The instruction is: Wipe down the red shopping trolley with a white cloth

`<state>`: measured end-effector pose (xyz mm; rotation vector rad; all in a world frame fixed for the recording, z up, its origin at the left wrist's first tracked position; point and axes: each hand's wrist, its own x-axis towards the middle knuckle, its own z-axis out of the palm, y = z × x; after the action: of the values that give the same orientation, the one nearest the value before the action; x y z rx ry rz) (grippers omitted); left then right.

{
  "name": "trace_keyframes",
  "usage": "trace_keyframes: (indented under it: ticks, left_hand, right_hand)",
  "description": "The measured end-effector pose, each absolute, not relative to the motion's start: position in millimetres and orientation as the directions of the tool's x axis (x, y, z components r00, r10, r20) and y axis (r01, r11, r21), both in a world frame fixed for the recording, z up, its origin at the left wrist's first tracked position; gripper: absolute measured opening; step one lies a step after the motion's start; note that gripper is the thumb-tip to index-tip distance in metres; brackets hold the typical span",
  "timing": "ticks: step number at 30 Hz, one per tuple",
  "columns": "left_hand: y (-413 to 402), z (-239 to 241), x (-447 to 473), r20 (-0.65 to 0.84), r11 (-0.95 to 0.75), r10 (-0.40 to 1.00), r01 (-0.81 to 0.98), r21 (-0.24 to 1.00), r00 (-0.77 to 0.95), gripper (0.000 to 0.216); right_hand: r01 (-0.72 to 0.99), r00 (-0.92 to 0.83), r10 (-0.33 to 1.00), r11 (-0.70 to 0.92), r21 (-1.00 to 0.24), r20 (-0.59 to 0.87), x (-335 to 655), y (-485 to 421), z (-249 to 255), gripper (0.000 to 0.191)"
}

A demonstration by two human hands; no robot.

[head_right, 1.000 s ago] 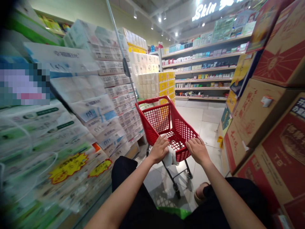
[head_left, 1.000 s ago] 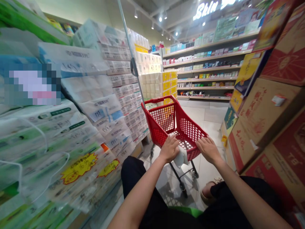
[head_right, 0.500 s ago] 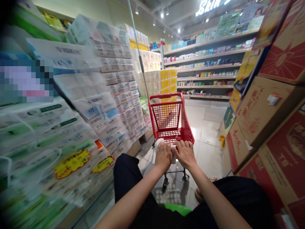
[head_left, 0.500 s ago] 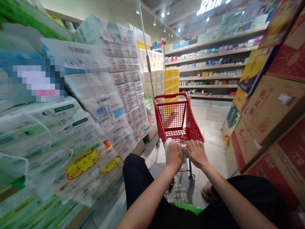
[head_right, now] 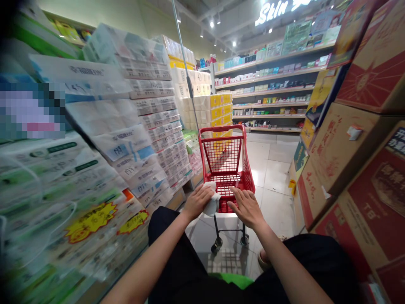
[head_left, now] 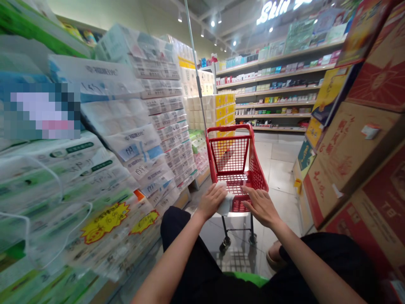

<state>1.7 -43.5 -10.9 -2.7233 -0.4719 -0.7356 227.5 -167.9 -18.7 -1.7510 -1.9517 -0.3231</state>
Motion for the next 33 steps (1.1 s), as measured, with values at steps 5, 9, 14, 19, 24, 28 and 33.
trace_keyframes:
  ticks: [5, 9, 14, 19, 24, 28, 33]
  left_hand:
    - [-45.2, -16.0, 8.1, 0.549, -0.873, 0.321, 0.466, -0.145, 0.772, 0.023]
    - [-69.5, -27.3, 51.8, 0.566, -0.836, 0.425, 0.546, -0.054, 0.707, 0.017]
    - [-89.2, -29.9, 90.3, 0.562, -0.822, 0.465, 0.57, -0.015, 0.684, 0.02]
    - [-77.8, -19.3, 62.2, 0.506, -0.908, 0.313, 0.409, -0.087, 0.803, 0.021]
    - [-53.6, -11.9, 8.3, 0.5, -0.915, 0.27, 0.38, -0.132, 0.823, 0.024]
    - [-51.8, -16.1, -3.6, 0.544, -0.874, 0.363, 0.479, -0.082, 0.756, 0.021]
    - [-76.2, -28.3, 33.6, 0.58, -0.769, 0.551, 0.635, 0.075, 0.6, 0.021]
  right_hand:
    - [0.985, -0.024, 0.854, 0.108, -0.132, 0.52, 212.3, -161.0, -20.1, 0.059]
    - [0.99, 0.015, 0.849, 0.06, -0.124, 0.529, 204.2, -155.2, -23.4, 0.064]
    - [0.987, 0.007, 0.85, 0.077, -0.139, 0.526, 211.4, -158.4, -24.6, 0.064]
    - [0.983, -0.061, 0.861, 0.14, -0.119, 0.505, 219.5, -167.5, -21.1, 0.064]
    - [0.979, -0.066, 0.864, 0.153, -0.134, 0.5, 209.9, -170.6, -16.4, 0.065]
    - [0.975, -0.043, 0.861, 0.146, -0.167, 0.507, 189.4, -166.8, -14.5, 0.067]
    - [0.961, 0.016, 0.866, 0.124, -0.246, 0.5, 171.2, -153.7, -16.6, 0.068]
